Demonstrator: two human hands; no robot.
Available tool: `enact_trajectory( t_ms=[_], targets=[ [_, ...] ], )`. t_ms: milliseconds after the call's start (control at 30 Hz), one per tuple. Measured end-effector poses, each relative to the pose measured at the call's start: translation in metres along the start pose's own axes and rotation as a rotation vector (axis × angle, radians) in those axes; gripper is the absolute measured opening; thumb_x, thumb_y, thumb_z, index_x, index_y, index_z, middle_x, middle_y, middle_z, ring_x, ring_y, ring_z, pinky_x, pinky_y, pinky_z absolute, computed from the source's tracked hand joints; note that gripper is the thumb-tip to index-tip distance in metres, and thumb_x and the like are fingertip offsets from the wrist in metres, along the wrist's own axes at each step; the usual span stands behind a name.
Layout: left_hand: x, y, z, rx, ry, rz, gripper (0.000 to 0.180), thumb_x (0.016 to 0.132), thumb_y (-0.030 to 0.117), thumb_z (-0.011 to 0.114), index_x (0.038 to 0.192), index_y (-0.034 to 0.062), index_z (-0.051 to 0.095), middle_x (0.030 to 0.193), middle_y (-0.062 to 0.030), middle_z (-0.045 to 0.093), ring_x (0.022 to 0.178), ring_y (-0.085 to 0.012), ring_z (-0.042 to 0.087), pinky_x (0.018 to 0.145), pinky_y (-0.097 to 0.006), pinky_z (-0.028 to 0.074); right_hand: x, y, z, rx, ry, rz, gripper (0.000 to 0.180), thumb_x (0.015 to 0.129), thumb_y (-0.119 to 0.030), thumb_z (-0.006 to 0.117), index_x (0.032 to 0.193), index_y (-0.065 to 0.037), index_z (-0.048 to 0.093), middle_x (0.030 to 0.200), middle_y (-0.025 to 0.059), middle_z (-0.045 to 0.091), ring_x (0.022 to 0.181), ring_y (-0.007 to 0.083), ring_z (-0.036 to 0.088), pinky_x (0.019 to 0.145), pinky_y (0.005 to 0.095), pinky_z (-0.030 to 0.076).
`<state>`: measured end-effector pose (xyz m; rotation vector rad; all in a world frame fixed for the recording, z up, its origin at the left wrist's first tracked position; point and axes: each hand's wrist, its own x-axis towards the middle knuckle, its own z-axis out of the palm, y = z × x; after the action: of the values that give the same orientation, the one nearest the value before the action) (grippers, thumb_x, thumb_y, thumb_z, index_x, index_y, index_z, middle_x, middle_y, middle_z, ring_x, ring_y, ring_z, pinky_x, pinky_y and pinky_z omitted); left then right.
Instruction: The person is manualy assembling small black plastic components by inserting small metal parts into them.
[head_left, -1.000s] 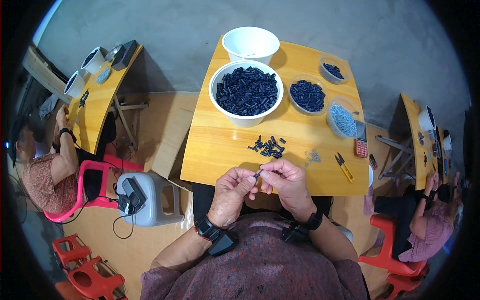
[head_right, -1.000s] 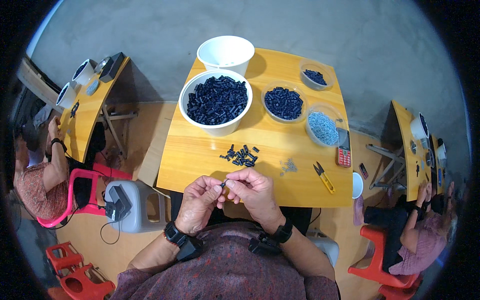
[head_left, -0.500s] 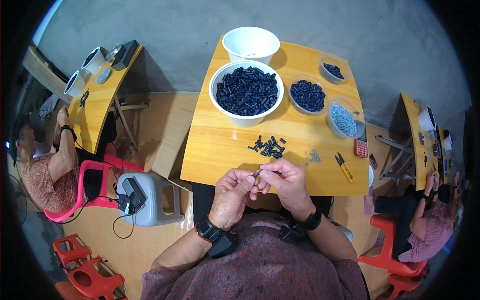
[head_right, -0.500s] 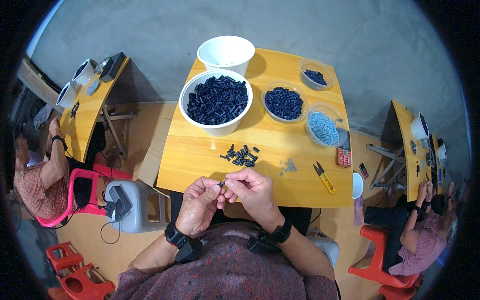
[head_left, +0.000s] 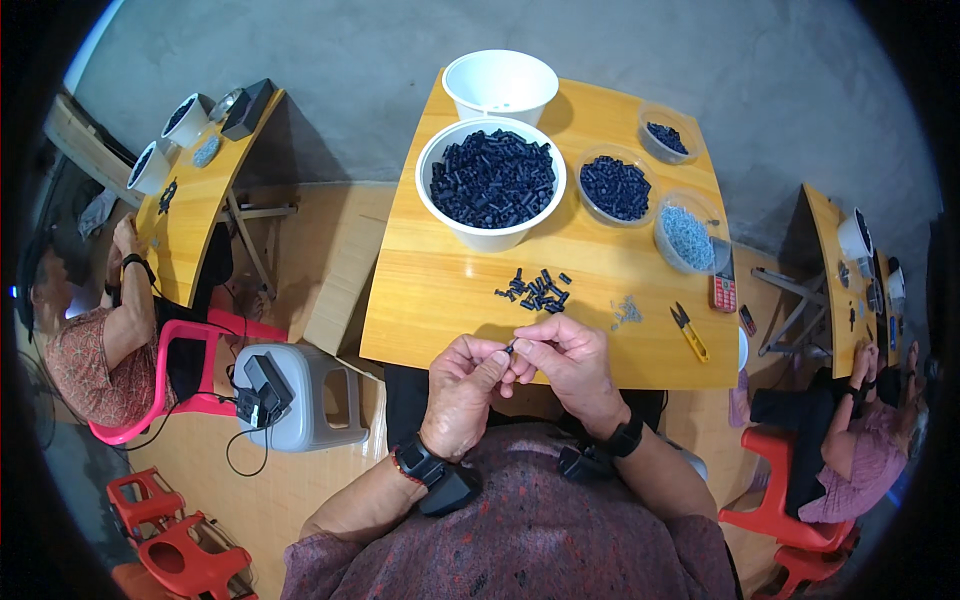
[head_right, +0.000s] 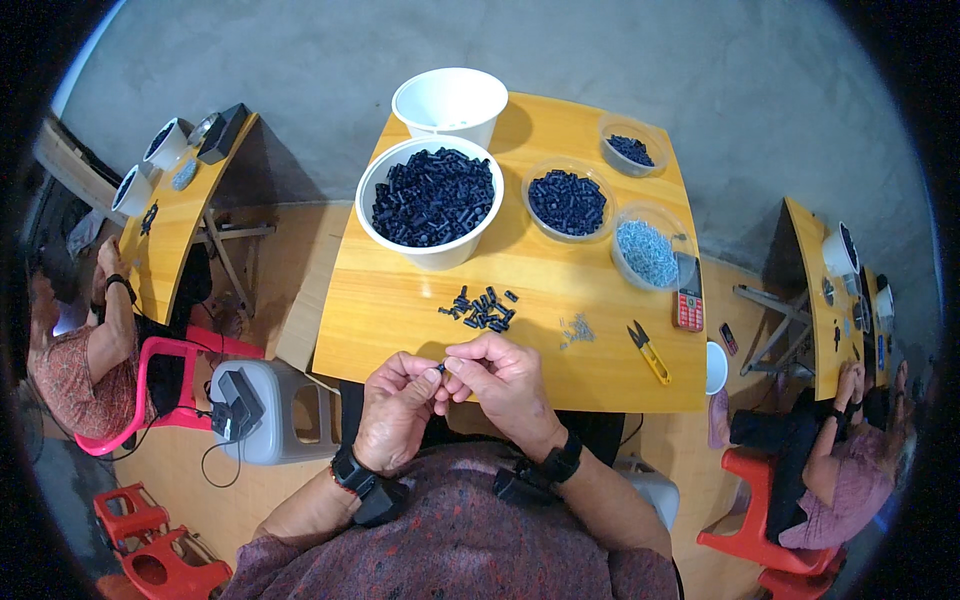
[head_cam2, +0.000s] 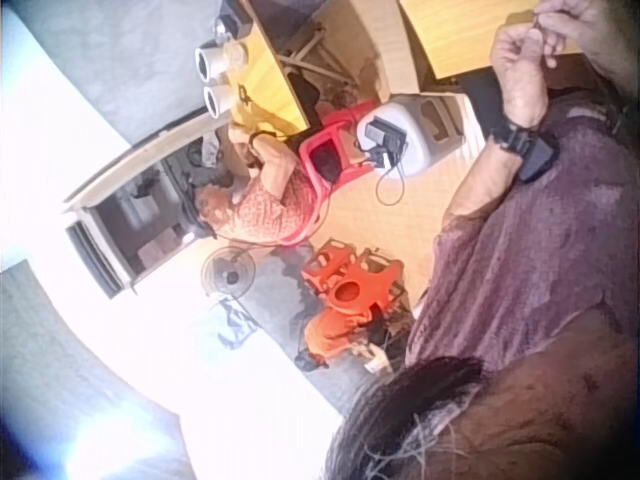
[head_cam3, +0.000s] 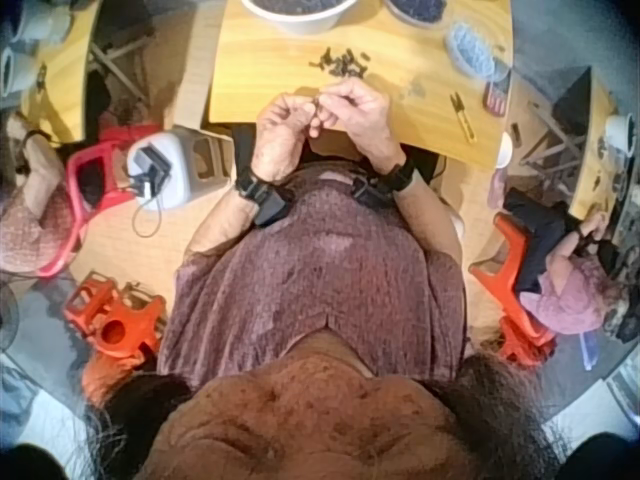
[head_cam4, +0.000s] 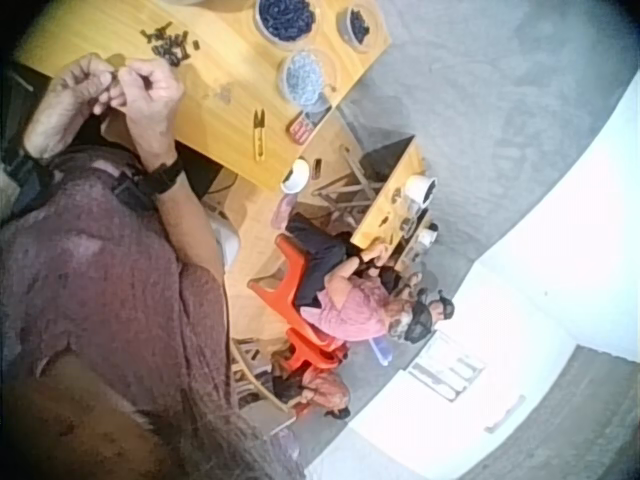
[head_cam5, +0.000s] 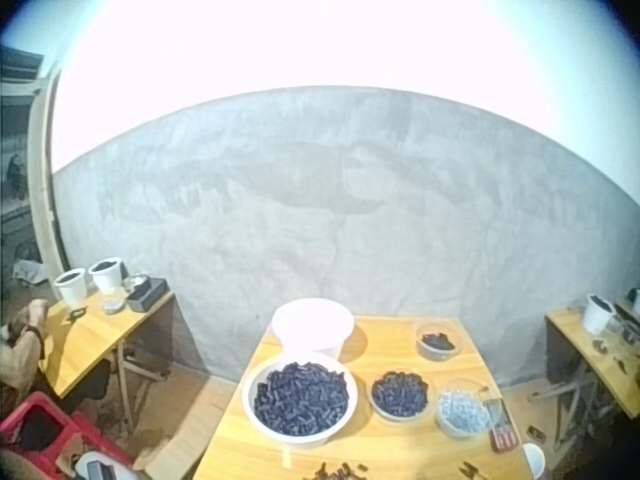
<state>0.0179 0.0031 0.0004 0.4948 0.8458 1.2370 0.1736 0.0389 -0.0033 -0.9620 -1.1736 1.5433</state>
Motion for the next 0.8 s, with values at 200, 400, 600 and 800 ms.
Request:
enact_trajectory(
  t_ms=[200,400,600,800],
  targets=[
    [-0.002,-0.008,0.008,0.099,0.092,0.086,0.007,0.097,0.004,0.058,0.094,-0.0010,0.054,0.085,-0.0113,0.067,0.072,-0.0131,0.062,0.062,-0.024,0.049,-0.003,-0.007,0.007,-0.070,0.018,-0.006,0.008,0.094,-0.002,0.062,0.097,0.005,0.065,0.080,0.0072,0.069,0.068,0.0094,0.065,0.062,0.0214,0.054],
    [-0.004,-0.010,0.006,0.143,0.136,0.134,0.005,0.096,0.001,0.058,0.093,-0.0010,0.053,0.084,-0.0121,0.067,0.072,-0.0135,0.063,0.061,-0.024,0.049,0.000,-0.008,0.006,-0.114,-0.060,0.035,0.009,0.093,-0.002,0.063,0.097,0.006,0.066,0.083,0.0059,0.068,0.071,0.0081,0.063,0.065,0.0213,0.053],
    [-0.002,-0.007,0.002,0.122,0.083,0.091,0.005,0.097,0.002,0.057,0.094,-0.0010,0.054,0.085,-0.0126,0.067,0.072,-0.0138,0.063,0.062,-0.024,0.050,0.001,-0.004,-0.009,-0.028,-0.180,0.010,0.011,0.091,0.000,0.064,0.100,0.006,0.068,0.092,0.0085,0.068,0.075,0.0100,0.065,0.067,0.0220,0.054],
    [0.001,0.001,-0.005,-0.056,0.040,-0.052,0.007,0.096,0.005,0.058,0.097,-0.0022,0.060,0.086,-0.0108,0.068,0.071,-0.0145,0.063,0.063,-0.025,0.052,-0.003,-0.013,-0.001,-0.033,-0.106,0.062,0.022,0.089,0.001,0.066,0.111,0.004,0.065,0.095,0.0095,0.068,0.078,0.0124,0.067,0.069,0.0241,0.055]
  ],
)
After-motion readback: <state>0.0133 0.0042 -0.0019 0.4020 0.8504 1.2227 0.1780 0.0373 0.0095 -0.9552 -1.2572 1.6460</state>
